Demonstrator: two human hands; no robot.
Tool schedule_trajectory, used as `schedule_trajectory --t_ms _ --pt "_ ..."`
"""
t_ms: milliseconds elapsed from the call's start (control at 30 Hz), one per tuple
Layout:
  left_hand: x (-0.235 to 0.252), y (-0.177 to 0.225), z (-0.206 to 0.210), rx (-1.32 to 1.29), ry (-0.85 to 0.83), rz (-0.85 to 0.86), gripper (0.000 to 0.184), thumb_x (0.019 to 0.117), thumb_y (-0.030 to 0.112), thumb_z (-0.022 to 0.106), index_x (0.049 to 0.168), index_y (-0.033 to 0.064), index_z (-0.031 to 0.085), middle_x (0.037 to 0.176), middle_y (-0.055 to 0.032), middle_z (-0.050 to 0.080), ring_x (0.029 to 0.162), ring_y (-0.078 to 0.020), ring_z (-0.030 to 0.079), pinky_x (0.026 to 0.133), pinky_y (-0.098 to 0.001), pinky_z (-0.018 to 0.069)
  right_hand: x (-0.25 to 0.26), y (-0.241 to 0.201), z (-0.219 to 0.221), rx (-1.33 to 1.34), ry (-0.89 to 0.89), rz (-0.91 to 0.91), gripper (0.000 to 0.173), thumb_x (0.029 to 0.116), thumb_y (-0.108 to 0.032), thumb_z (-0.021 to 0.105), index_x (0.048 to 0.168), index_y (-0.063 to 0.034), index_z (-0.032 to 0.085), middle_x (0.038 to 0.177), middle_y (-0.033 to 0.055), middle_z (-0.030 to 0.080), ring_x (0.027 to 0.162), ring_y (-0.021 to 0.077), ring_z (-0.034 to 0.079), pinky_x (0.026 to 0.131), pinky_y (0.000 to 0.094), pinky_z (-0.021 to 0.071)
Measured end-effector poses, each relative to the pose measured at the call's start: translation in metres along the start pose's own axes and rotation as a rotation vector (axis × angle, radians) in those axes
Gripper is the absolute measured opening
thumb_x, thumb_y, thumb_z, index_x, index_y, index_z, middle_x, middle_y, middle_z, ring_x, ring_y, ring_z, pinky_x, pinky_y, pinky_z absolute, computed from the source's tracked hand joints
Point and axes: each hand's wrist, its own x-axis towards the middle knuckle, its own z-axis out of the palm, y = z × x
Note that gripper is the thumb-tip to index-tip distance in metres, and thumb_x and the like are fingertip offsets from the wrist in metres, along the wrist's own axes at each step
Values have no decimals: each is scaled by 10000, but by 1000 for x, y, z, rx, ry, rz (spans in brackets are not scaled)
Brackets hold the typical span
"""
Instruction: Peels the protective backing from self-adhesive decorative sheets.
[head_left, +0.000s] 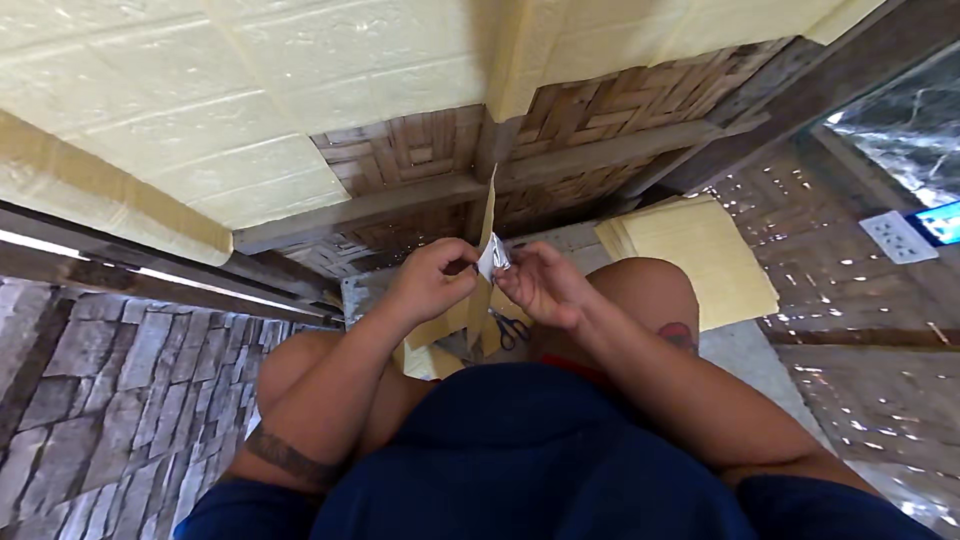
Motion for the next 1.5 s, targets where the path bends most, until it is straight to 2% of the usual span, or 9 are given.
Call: schedule_trajectory --t_ms 100,233,367,633,800,900,1067,1367,1500 --pt "0 1 0 -37 -40 -49 179 907 110 578 986 46 724 1071 -49 700 899 -56 672 796 -247 580 2 1 -10 -222 -131 -99 405 1105 -431 314 1251 -107 509 1010 43 681 793 118 697 740 260 606" --pt "0 0 0 -126 -115 -36 170 917 113 566 957 44 717 1120 -49 692 1002 -67 664 840 -243 575 5 2 -5 -527 -78 -211 126 1049 -134 542 1169 -111 514 854 4 654 644 59 632 614 213 564" --pt "0 -2 -1 -232 -97 -18 171 882 94 541 914 54 705 1174 -44 678 1024 -81 654 828 -262 572 7 2 -10 -560 -163 -356 74 1000 -67 595 995 -132 559 784 -6 662 561 28 586 533 171 517" --pt "-2 -5 -4 -721 -110 -94 147 936 144 540 907 138 684 1384 -50 601 1122 -179 666 839 -368 619 8 -1 -31 -577 -282 -501 68 992 -278 654 970 -219 629 809 -32 671 636 17 623 576 177 542" --pt "-1 -4 -5 -749 -91 -66 178 946 99 522 887 121 688 1444 -65 571 1138 -175 663 870 -351 606 9 -6 -29 -431 -304 -434 108 1043 -201 541 986 -218 632 930 -32 691 787 38 671 720 221 589" --pt "-1 -7 -4 -750 -129 -26 123 947 242 629 937 171 730 1472 -37 547 1228 -164 615 927 -340 586 5 -9 -18 -366 -280 -389 136 1055 -190 502 975 -210 610 896 -29 680 756 40 668 702 219 589" --pt "0 -11 -1 -696 -149 67 209 956 366 657 938 176 742 1497 -41 533 1323 -166 541 1002 -347 533 2 -14 -4 -401 -188 -317 259 1064 -77 367 1263 -167 504 1004 23 683 798 105 701 748 293 611" --pt "3 -8 7 -602 -202 130 263 960 345 633 957 98 723 1520 -79 510 1401 -185 477 1063 -362 501 3 -2 33 -375 262 -527 286 1126 -325 314 1288 -190 507 893 -42 632 740 43 642 641 244 567" --pt "2 -9 8 -624 -192 104 246 962 343 621 926 119 717 1491 -67 537 1379 -171 491 1051 -349 498 1 -2 23 -534 205 -627 417 1093 -514 256 1207 -227 536 825 -57 626 639 18 607 556 209 535"
